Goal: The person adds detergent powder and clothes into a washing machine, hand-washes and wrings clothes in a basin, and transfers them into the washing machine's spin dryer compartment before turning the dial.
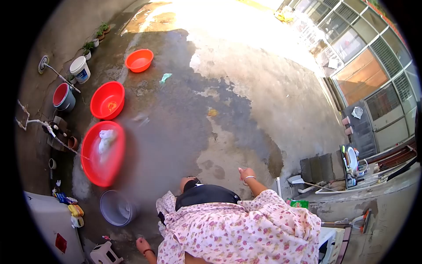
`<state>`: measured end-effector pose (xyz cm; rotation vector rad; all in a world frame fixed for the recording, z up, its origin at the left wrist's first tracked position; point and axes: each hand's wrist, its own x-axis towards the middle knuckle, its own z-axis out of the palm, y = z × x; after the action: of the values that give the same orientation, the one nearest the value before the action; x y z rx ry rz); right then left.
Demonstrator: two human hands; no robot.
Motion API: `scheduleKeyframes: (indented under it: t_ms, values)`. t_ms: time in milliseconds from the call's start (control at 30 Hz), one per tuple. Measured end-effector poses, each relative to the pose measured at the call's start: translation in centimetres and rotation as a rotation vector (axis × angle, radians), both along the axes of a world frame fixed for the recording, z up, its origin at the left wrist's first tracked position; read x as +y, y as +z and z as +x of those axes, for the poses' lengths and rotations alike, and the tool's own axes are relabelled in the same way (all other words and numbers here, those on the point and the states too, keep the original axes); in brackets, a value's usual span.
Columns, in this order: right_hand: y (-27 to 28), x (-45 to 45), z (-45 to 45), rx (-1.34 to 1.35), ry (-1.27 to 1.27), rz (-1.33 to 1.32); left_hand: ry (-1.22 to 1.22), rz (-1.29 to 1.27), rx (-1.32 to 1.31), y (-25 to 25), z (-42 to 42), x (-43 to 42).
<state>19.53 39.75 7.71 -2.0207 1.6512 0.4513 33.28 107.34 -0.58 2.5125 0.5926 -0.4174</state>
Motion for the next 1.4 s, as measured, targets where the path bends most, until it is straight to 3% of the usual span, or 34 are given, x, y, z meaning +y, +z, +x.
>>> scheduleKeyframes:
  t_ms: [67, 133, 233, 300, 400, 467, 533, 667, 867, 1067, 1100, 1133, 1233, 1333, 1400]
  values:
    - [-0.5, 0.3, 1.0, 0.119, -0.06, 0.022, -0.03, -0.03, -0.114, 1.5, 5.1, -1.5]
    - [0.2, 1.1, 4.0, 0.167, 0.064, -0.009, -0.003, -0.025, -0.167, 2.5, 8.5, -3.4]
    - [-2.2, -0.2, 10.9, 0.126, 0.18, 0.169, -0.034, 0.088, -0.148, 1.2, 10.5, -3.8]
    - [-3.6, -0.4, 18.2, 0.063, 0.258, 0.299, 0.042, 0.185, 0.045, 0.0, 9.7, -4.0]
    - [-2.6, -0.2, 30.9, -0.067, 0.557, 0.345, 0.092, 0.328, 0.566, -3.9, 6.4, -4.2]
    - [-5.1, -1.9, 38.7, -0.082, 0.53, 0.474, 0.179, 0.31, 0.708, -5.7, 3.4, -5.7]
    - [-7.1, -3.7, 46.6, -0.064, 0.484, 0.583, 0.407, 0.229, 0.551, -3.1, 2.9, -8.6]
    - [-6.6, -3.8, 61.4, -0.092, 0.734, 0.459, 0.645, 0.184, 0.45, 2.2, 7.7, -14.2]
    - [-6.6, 2.2, 75.5, -0.147, 0.822, 0.485, 0.683, 0.163, 0.322, -3.7, 10.2, -12.7]
    - [-6.7, 13.0, 77.7, -0.053, 1.106, 0.462, 0.573, -0.031, 0.475, -4.6, 26.8, -4.5]
    - [-7.4, 14.4, 78.1, 0.021, 1.211, 0.429, 0.547, -0.096, 0.513, -5.5, 29.3, -3.5]
    - [-7.9, 16.4, 78.5, 0.054, 1.266, 0.439, 0.477, 0.007, 0.4, -8.9, 29.5, -1.9]
    - [-13.3, 20.3, 80.8, 0.145, 1.362, 0.483, 0.763, -0.101, 0.287, -15.0, 32.8, 1.1]
    - [-20.2, 25.5, 84.3, 0.253, 1.381, 0.484, 1.04, -0.444, 0.313, -21.9, 32.4, 2.8]
    - [-25.6, 29.4, 86.4, 0.298, 1.295, 0.523, 1.547, -0.76, 0.56, -24.0, 32.7, 1.7]
